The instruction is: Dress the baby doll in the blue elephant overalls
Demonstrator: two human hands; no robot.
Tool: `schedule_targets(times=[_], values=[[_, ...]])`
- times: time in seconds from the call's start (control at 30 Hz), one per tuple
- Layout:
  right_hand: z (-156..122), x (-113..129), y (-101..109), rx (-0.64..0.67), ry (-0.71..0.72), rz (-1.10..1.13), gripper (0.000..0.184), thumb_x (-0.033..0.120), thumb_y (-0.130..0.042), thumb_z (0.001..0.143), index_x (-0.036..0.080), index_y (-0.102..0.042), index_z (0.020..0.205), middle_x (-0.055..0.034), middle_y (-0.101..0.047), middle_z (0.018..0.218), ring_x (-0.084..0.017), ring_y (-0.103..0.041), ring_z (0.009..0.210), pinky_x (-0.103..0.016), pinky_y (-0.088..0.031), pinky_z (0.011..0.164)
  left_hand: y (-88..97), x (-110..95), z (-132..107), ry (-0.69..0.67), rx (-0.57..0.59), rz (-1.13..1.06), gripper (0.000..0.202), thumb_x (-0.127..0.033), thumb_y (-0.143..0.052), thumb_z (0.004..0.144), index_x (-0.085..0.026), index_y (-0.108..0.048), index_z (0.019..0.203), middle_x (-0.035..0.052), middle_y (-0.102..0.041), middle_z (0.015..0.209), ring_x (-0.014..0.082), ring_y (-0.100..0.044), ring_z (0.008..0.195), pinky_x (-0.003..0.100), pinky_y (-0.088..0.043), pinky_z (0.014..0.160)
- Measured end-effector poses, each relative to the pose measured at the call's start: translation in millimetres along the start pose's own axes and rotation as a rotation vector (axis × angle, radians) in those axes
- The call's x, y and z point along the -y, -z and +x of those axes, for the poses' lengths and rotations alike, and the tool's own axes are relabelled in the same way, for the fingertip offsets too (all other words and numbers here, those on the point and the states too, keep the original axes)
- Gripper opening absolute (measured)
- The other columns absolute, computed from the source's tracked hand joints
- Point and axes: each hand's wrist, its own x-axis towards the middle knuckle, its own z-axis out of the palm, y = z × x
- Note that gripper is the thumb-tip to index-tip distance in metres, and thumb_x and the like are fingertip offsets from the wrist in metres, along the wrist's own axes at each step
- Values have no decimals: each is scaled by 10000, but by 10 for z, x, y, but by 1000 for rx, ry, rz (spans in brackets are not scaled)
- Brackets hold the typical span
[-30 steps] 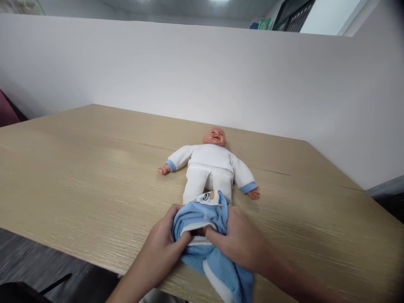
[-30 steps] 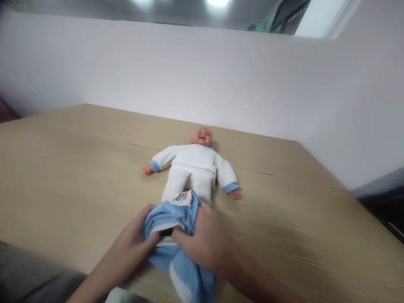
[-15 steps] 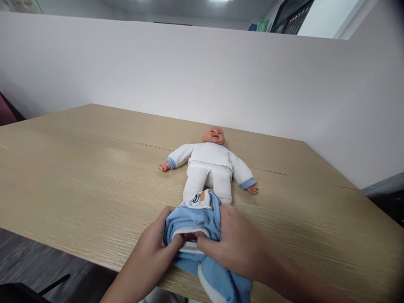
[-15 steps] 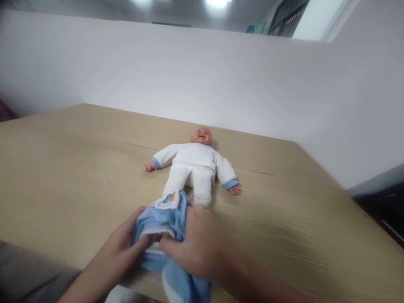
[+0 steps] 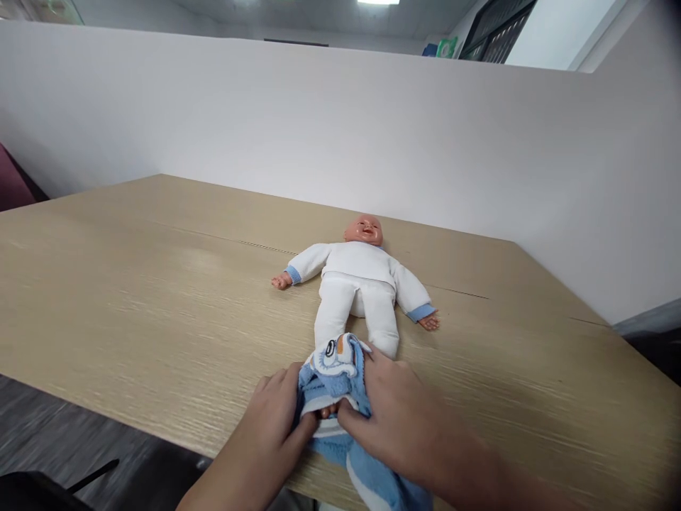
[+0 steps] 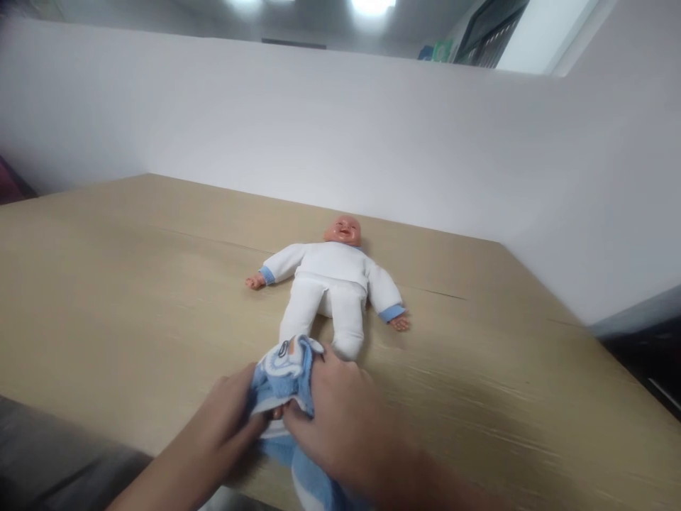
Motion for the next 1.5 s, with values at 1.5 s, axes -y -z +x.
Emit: schedule_targets(times=[1.5], values=[[194, -1063, 130, -73, 61, 899, 441, 581, -847, 890, 224, -621, 1016, 43, -519, 853, -150, -483, 770, -264, -432, 717, 543, -136, 390, -164, 27, -243, 590, -565, -757, 933, -264, -535, 1389, 112, -667, 1417, 329, -634, 1340, 473, -483, 1195]])
